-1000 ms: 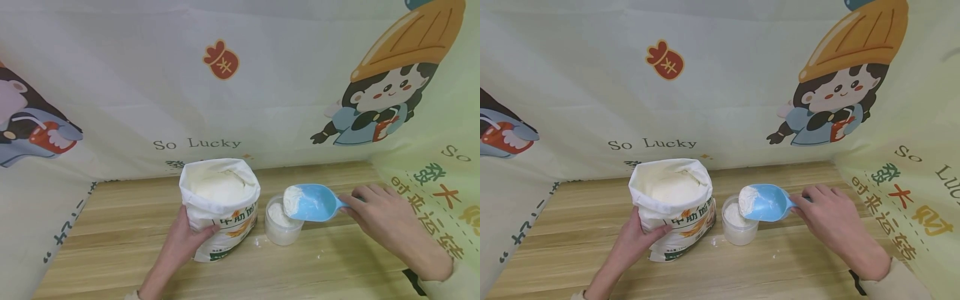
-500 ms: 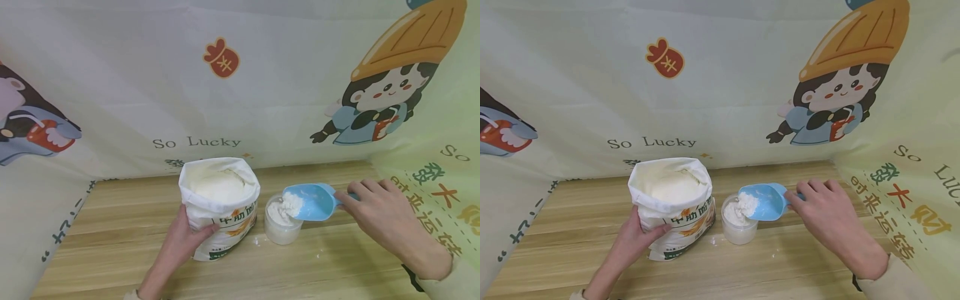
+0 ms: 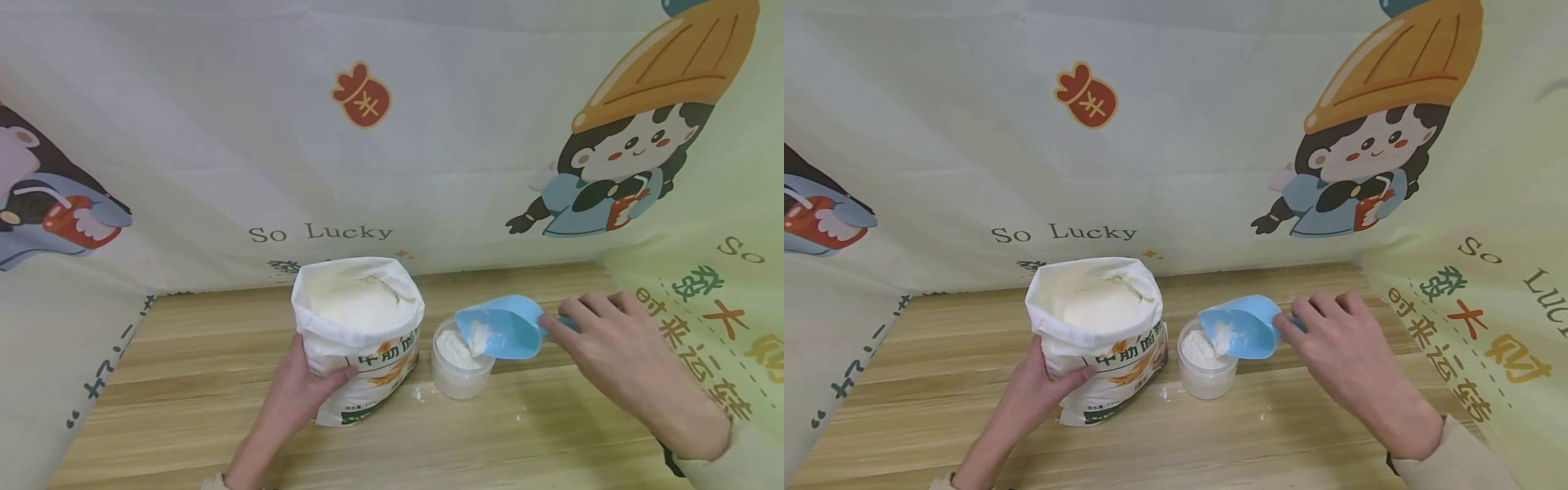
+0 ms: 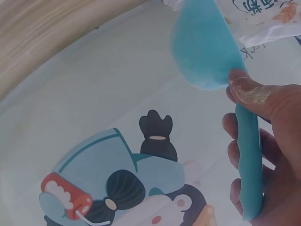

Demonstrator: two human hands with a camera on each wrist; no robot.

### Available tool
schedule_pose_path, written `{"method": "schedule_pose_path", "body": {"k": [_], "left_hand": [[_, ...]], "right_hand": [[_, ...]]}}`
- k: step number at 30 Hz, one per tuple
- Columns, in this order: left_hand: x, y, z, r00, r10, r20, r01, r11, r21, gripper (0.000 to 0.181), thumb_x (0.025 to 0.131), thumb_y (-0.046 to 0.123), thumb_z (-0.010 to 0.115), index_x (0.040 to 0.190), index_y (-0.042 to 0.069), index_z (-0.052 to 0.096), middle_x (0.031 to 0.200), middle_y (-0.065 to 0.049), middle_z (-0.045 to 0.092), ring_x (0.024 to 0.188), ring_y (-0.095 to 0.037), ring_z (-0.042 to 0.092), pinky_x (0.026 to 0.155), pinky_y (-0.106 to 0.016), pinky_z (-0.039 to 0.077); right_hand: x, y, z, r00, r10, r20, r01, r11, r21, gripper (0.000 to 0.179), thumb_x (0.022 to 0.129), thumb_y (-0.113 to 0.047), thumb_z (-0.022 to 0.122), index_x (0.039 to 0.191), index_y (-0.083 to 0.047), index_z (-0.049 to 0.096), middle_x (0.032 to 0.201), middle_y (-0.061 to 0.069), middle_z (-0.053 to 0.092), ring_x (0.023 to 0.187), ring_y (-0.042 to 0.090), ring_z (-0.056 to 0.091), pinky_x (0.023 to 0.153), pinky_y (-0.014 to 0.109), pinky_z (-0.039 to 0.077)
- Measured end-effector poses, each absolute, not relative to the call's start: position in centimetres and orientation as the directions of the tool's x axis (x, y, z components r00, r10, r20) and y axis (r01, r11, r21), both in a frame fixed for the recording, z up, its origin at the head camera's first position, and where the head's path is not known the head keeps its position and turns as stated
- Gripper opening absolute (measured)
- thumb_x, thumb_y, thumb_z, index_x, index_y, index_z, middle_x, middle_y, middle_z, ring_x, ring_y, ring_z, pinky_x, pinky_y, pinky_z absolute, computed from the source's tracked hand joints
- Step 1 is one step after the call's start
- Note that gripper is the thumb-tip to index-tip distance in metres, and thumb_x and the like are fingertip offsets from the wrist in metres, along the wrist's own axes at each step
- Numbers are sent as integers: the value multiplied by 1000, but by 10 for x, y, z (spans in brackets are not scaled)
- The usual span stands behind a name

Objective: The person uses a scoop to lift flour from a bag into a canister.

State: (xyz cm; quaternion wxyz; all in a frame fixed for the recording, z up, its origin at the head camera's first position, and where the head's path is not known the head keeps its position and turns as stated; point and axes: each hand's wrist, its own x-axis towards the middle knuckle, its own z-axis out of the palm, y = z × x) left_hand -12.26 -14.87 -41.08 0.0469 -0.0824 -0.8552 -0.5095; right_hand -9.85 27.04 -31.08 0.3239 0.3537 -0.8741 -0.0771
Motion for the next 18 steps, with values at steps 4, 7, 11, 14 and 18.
{"method": "schedule_pose_path", "body": {"k": [4, 7, 11, 14, 18], "left_hand": [[-123, -149, -411, -980, 93, 176, 199, 469, 861, 87, 81, 21, 91, 149, 12, 38, 137, -13, 60, 127, -34, 58, 107, -59, 45], [-123, -149, -412, -978, 94, 184, 207, 466, 860, 88, 80, 21, 92, 149, 12, 37, 138, -13, 60, 128, -34, 57, 108, -59, 44], [-123, -150, -411, -980, 89, 180, 200, 467, 861, 89, 80, 19, 92, 149, 11, 37, 137, -14, 60, 127, -35, 57, 108, -59, 44], [-123, -149, -411, -983, 81, 166, 184, 478, 859, 89, 80, 20, 91, 150, 11, 37, 137, -15, 60, 127, -36, 58, 107, -60, 44], [-122, -148, -410, -986, 68, 151, 165, 496, 852, 88, 81, 22, 91, 150, 11, 37, 136, -16, 61, 126, -37, 58, 106, -60, 46]], "right_hand": [[-99, 269, -312, -524, -674, 521, -572, 732, 371, 31, 88, 0, 55, 111, -9, 74, 93, 10, 65, 87, 37, 59, 68, 50, 45], [-100, 267, -313, -520, -675, 523, -567, 731, 380, 31, 89, -1, 53, 110, -8, 74, 93, 11, 65, 87, 37, 59, 67, 49, 44], [-101, 267, -315, -522, -672, 525, -569, 733, 373, 30, 90, -4, 53, 110, -8, 75, 94, 11, 66, 87, 37, 59, 67, 48, 44], [-102, 269, -316, -527, -662, 533, -575, 739, 351, 30, 90, -11, 54, 111, -9, 76, 93, 11, 66, 87, 38, 59, 67, 48, 44], [-106, 273, -320, -530, -635, 562, -573, 757, 315, 35, 98, -27, 47, 108, -9, 75, 90, 10, 65, 85, 37, 60, 65, 49, 45]]}}
